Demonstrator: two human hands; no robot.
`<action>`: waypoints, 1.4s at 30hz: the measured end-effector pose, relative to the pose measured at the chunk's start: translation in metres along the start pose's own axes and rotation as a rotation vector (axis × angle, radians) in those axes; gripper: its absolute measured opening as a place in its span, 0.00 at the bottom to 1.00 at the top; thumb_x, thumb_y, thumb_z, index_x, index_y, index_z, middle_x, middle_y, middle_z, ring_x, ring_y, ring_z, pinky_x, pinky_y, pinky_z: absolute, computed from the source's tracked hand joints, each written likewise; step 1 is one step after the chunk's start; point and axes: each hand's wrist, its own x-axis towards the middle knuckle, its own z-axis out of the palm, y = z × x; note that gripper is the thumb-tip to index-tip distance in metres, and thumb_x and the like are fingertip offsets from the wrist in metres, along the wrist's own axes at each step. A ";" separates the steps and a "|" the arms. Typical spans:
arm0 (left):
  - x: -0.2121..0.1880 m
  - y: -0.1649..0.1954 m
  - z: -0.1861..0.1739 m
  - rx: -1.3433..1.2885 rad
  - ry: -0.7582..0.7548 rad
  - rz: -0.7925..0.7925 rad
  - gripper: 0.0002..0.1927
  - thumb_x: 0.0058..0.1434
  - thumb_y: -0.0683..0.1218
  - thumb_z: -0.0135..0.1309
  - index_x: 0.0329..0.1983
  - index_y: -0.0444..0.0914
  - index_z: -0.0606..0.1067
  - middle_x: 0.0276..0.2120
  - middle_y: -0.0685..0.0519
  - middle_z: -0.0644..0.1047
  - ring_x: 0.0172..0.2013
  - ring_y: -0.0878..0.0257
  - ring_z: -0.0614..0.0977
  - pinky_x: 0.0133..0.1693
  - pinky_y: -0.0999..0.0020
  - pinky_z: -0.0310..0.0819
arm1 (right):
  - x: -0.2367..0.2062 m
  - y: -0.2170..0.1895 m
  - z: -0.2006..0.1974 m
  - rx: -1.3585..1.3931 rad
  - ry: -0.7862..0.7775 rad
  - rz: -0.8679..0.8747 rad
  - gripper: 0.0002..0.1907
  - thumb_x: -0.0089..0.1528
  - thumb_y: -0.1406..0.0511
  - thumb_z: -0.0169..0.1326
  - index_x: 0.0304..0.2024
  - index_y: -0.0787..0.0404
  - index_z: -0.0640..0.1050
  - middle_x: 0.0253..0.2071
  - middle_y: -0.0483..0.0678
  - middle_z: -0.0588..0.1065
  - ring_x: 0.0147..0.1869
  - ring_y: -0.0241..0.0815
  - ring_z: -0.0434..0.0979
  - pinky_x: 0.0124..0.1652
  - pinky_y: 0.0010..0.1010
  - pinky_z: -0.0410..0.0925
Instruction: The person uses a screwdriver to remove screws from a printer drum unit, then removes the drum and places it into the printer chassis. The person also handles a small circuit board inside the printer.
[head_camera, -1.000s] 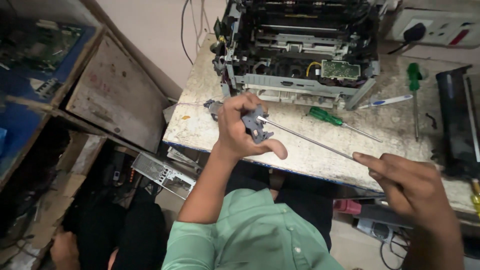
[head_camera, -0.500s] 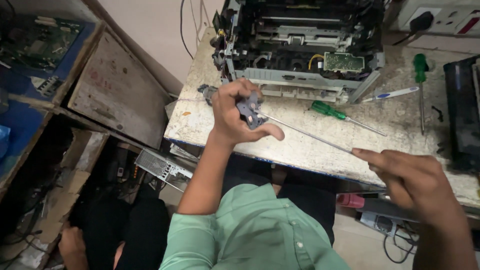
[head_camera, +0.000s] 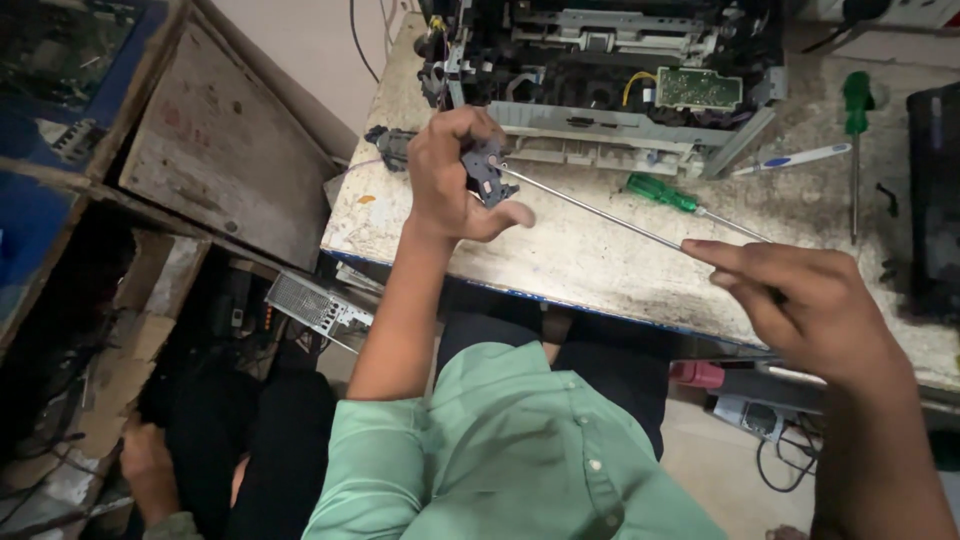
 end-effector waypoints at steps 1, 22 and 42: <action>-0.002 -0.001 0.000 -0.026 0.011 -0.027 0.42 0.58 0.77 0.52 0.51 0.37 0.63 0.35 0.48 0.75 0.31 0.57 0.81 0.36 0.68 0.76 | 0.000 -0.002 0.001 -0.013 -0.024 0.031 0.22 0.58 0.71 0.61 0.56 0.55 0.80 0.28 0.49 0.74 0.26 0.38 0.72 0.29 0.31 0.66; 0.025 0.030 -0.021 -0.211 0.087 -0.212 0.38 0.75 0.60 0.24 0.27 0.30 0.75 0.25 0.45 0.77 0.27 0.53 0.80 0.36 0.60 0.73 | -0.002 -0.063 -0.006 -0.441 -0.132 -0.026 0.28 0.55 0.66 0.62 0.60 0.51 0.79 0.28 0.45 0.73 0.20 0.38 0.69 0.21 0.35 0.65; 0.020 0.033 -0.003 -0.149 -0.054 -0.191 0.24 0.67 0.54 0.35 0.23 0.34 0.70 0.21 0.45 0.70 0.25 0.48 0.74 0.32 0.55 0.65 | 0.014 -0.121 -0.046 -0.354 -0.288 0.410 0.31 0.54 0.74 0.57 0.61 0.54 0.80 0.22 0.48 0.75 0.24 0.39 0.72 0.25 0.34 0.68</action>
